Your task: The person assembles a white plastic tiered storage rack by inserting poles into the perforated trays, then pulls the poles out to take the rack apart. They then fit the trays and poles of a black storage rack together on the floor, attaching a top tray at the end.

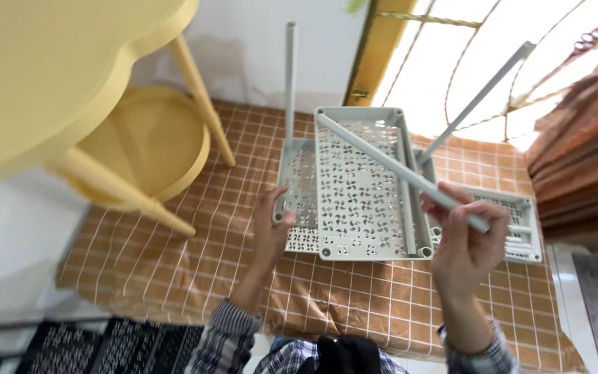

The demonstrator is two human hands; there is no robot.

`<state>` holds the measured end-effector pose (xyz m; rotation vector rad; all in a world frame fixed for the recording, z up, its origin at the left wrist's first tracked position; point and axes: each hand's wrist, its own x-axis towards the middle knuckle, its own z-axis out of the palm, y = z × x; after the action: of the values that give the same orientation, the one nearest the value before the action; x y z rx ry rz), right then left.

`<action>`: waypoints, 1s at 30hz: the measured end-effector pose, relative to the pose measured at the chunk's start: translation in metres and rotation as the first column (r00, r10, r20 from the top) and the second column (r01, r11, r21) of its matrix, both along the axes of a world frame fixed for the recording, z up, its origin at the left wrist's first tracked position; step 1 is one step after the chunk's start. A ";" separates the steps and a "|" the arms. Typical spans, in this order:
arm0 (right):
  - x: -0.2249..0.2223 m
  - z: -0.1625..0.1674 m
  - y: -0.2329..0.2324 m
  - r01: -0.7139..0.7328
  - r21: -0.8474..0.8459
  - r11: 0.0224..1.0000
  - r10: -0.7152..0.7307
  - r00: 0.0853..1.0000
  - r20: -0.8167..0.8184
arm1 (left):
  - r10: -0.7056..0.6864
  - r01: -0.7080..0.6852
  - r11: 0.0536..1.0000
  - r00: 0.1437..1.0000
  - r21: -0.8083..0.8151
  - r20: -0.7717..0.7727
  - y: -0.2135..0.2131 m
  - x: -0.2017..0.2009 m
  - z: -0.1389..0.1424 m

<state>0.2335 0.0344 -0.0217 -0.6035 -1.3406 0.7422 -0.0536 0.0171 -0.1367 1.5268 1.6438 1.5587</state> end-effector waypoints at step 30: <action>-0.053 0.000 -0.072 0.471 0.081 0.879 -0.212 0.233 0.949 | -0.705 0.723 0.649 0.456 -0.235 -0.543 0.113 0.073 0.091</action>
<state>0.1806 -0.0376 -0.0217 -1.6756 -2.1015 0.0517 0.0193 0.1297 -0.0457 2.4667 0.9111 0.6371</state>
